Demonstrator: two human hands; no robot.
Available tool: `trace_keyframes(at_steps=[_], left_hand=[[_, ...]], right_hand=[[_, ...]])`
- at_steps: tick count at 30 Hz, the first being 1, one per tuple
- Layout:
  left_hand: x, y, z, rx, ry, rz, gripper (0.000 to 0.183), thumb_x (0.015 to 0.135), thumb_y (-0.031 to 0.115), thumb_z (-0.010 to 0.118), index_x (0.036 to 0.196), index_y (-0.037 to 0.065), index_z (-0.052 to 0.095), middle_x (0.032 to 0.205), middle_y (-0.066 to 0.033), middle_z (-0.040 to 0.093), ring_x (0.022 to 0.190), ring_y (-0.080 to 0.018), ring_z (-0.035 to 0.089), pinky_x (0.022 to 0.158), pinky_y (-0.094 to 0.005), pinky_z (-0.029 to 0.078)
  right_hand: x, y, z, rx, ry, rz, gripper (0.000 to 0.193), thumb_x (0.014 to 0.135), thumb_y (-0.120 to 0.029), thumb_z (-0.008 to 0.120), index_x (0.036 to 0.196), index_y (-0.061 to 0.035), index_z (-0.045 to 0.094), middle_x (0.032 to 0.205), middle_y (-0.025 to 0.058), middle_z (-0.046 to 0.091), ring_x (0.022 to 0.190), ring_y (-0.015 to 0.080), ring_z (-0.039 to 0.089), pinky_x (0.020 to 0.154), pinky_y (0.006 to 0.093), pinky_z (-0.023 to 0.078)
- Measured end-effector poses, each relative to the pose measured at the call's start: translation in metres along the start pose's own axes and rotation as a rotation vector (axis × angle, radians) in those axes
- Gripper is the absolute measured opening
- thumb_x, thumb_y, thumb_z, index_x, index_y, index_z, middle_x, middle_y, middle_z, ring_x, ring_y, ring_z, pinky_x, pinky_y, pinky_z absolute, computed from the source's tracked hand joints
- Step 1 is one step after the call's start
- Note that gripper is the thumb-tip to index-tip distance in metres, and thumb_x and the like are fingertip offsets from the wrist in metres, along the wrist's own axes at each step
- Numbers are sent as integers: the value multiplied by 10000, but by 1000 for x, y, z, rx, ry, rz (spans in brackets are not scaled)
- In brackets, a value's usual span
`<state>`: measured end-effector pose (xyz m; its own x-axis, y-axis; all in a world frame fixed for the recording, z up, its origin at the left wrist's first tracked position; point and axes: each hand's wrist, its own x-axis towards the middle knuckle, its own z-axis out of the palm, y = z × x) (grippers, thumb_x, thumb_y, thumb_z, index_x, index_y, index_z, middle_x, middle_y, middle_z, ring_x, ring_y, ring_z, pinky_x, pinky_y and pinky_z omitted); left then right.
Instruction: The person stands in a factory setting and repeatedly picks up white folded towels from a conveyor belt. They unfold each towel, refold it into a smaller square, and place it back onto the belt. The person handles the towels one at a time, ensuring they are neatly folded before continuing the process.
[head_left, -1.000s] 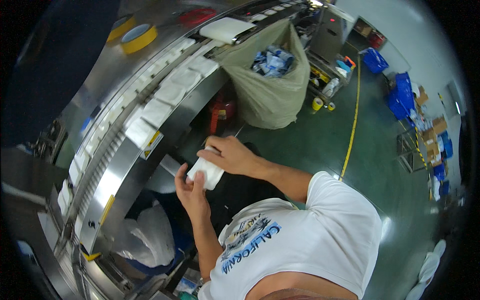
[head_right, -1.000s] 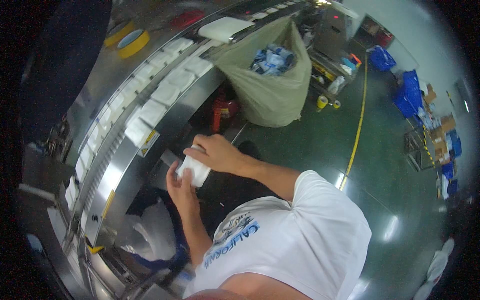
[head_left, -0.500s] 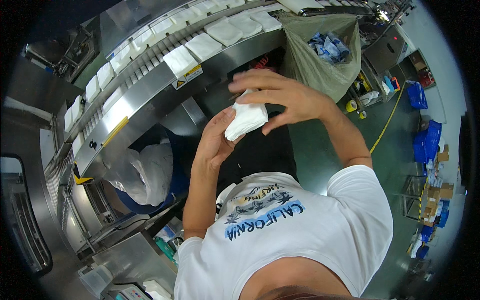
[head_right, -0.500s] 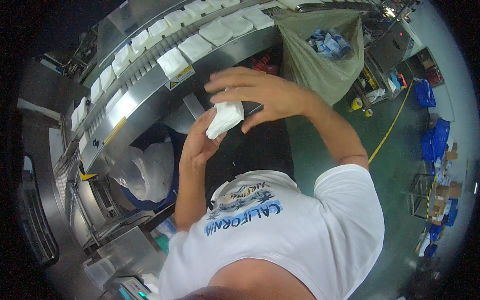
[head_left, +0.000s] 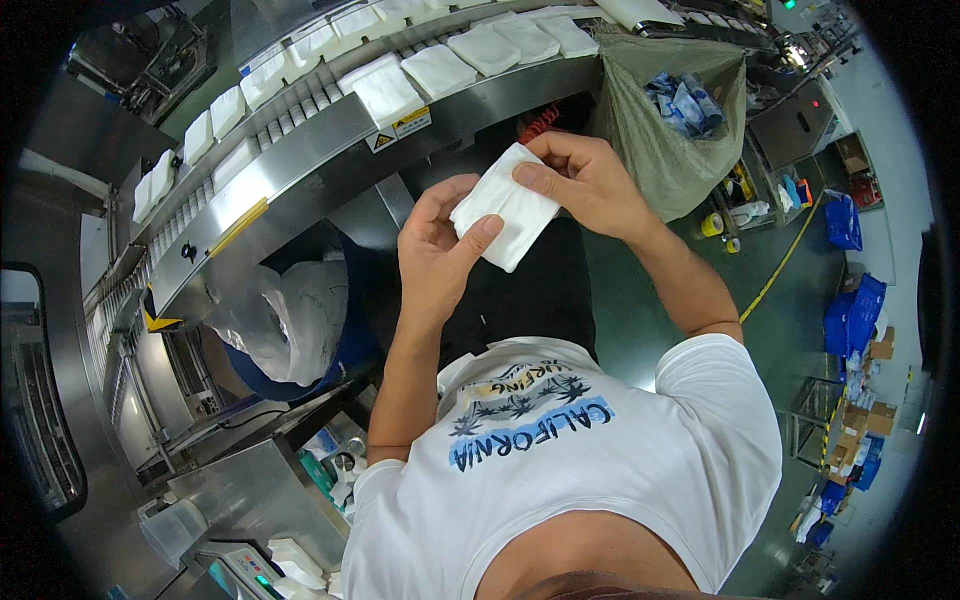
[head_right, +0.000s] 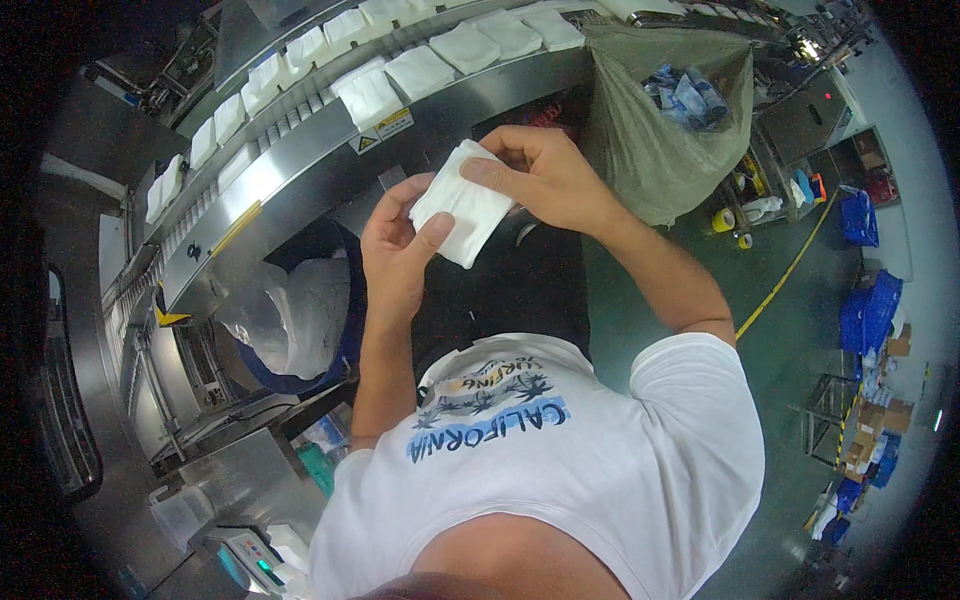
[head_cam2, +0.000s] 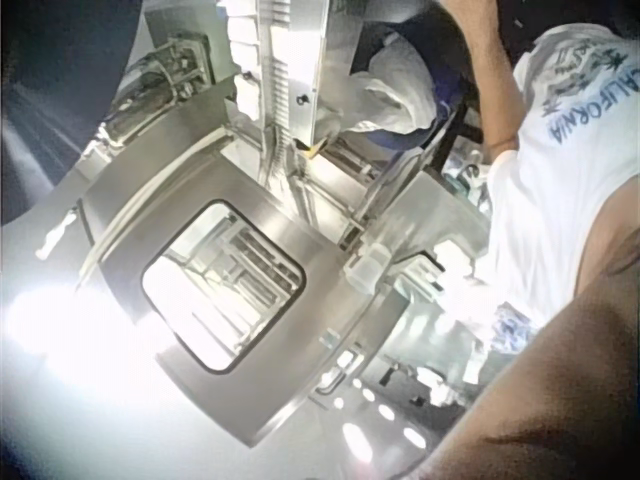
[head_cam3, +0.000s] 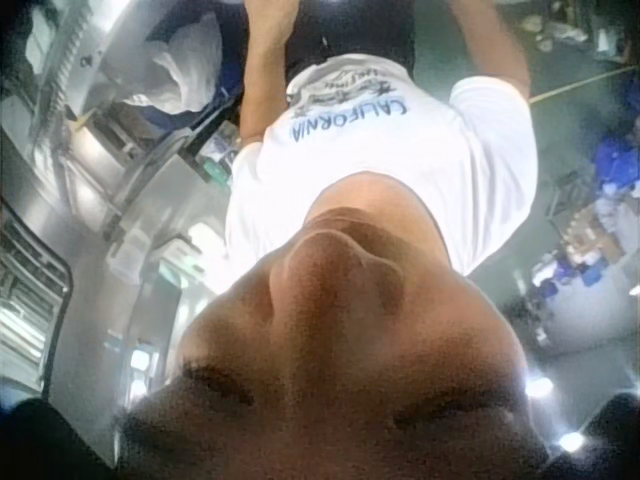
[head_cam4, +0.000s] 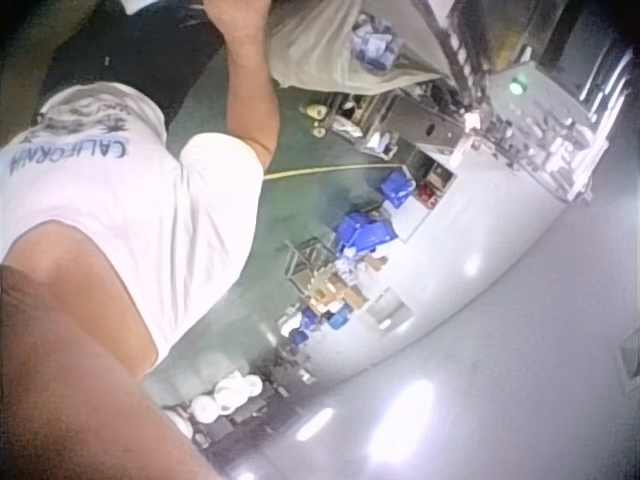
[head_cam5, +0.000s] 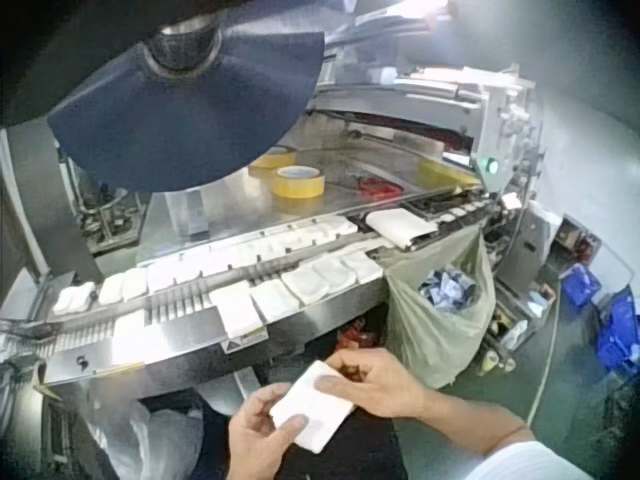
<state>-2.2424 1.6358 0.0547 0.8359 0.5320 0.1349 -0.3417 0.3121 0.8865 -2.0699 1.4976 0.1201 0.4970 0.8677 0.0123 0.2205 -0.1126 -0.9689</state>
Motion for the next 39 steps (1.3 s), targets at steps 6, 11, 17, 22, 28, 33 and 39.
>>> trace_keyframes(at_steps=[6,11,17,22,28,33,39], left_hand=[[-4,13,-2,76,-17,18,545,894,53,840,1373,-19,590,1216,-158,709,1105,-197,686,972,-324,544],[-13,26,-4,47,-140,75,512,971,161,779,1400,-22,568,1251,-163,693,1141,-206,670,983,-333,537],[-13,24,-13,24,-291,-29,340,1051,174,679,1314,-34,627,1202,-107,685,1072,-150,657,933,-307,540],[-16,23,-12,-46,-277,-47,301,1049,139,674,1299,-22,629,1174,-96,691,1040,-140,668,890,-290,559],[-22,29,9,-14,-121,43,237,1035,62,672,1241,-8,578,1168,-121,693,985,-147,687,861,-273,571],[-29,24,13,280,-80,268,139,1022,-26,633,1157,-23,598,1183,-134,679,982,-144,684,840,-258,572],[-31,29,10,316,-196,217,146,994,-35,649,1140,-31,664,1271,-149,637,1051,-168,676,873,-269,586]], right_hand=[[-8,9,1,88,-45,12,269,1039,-244,701,1158,-3,710,930,16,725,825,52,660,698,234,537],[-14,10,-2,94,-64,-167,295,1048,-234,681,1238,-9,698,1057,49,731,940,82,674,814,265,550],[-6,-4,-11,-249,-185,-434,476,1005,-372,724,1346,-47,662,1173,95,724,987,204,709,831,316,571],[-8,0,-9,-153,-134,-496,473,985,-311,748,1362,-45,644,1251,113,703,1065,198,695,889,331,562],[-6,20,-5,22,-104,-571,427,990,-230,751,1348,-25,639,1238,104,701,1053,163,672,846,304,546],[-15,29,4,25,12,-508,392,994,-186,744,1335,-25,641,1226,98,701,1027,155,671,824,287,542],[-31,9,0,-147,90,-498,343,981,-148,742,1289,-16,670,1200,122,709,1066,192,695,883,317,565]])
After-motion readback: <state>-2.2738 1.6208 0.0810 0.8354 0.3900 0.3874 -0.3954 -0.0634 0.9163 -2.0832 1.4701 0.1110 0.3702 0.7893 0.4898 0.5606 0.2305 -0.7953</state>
